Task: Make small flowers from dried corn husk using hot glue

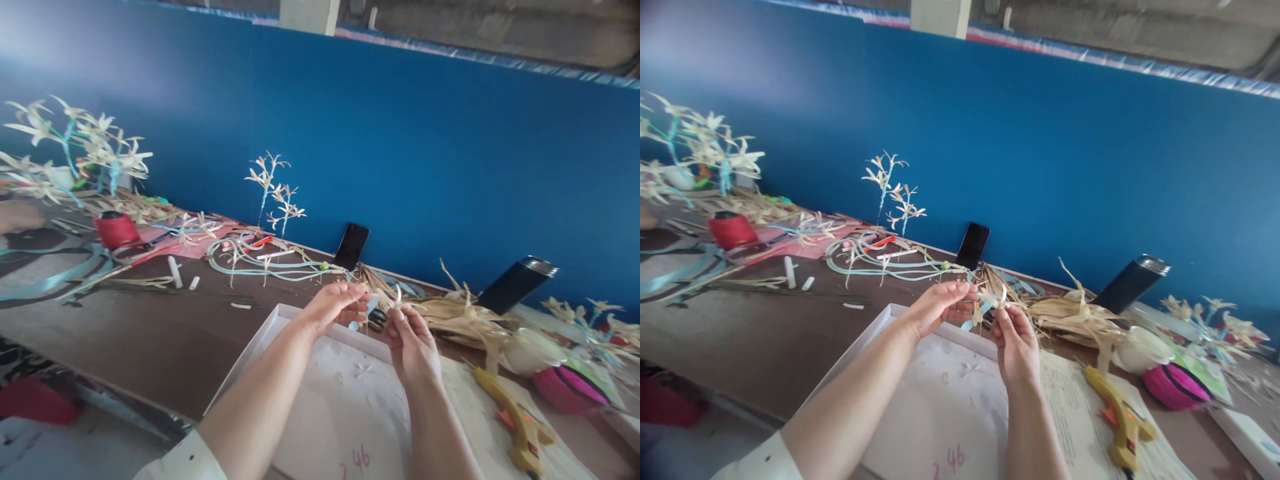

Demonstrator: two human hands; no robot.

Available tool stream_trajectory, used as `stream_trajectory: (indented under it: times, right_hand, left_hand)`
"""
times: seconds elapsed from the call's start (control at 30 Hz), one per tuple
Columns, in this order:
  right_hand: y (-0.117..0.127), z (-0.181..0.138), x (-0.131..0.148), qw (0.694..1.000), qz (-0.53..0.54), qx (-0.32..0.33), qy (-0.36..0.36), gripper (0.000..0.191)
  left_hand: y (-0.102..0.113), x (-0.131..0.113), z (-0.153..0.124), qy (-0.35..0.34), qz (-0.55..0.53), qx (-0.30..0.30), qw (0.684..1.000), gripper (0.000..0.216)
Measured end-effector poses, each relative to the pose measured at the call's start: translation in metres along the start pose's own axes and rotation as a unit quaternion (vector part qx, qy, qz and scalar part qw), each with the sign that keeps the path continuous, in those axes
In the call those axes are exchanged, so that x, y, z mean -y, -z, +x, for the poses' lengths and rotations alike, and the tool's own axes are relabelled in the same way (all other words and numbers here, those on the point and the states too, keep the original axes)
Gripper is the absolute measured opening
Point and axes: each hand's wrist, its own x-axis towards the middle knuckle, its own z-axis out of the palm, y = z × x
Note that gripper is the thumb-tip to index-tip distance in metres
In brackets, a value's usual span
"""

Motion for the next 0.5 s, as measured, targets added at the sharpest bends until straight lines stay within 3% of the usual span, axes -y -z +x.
stream_trajectory:
  times: [0.17,0.5]
  right_hand:
    - [0.0001,0.0,-0.0029,1.0,-0.005,0.002,-0.008,0.023]
    - [-0.005,-0.0022,-0.0021,0.999,-0.036,0.002,-0.014,0.027]
  left_hand:
    - [-0.0034,0.0046,-0.0004,0.02,0.033,0.016,0.999,0.036]
    - [-0.0053,0.0038,-0.0004,0.021,0.016,-0.02,0.999,0.03]
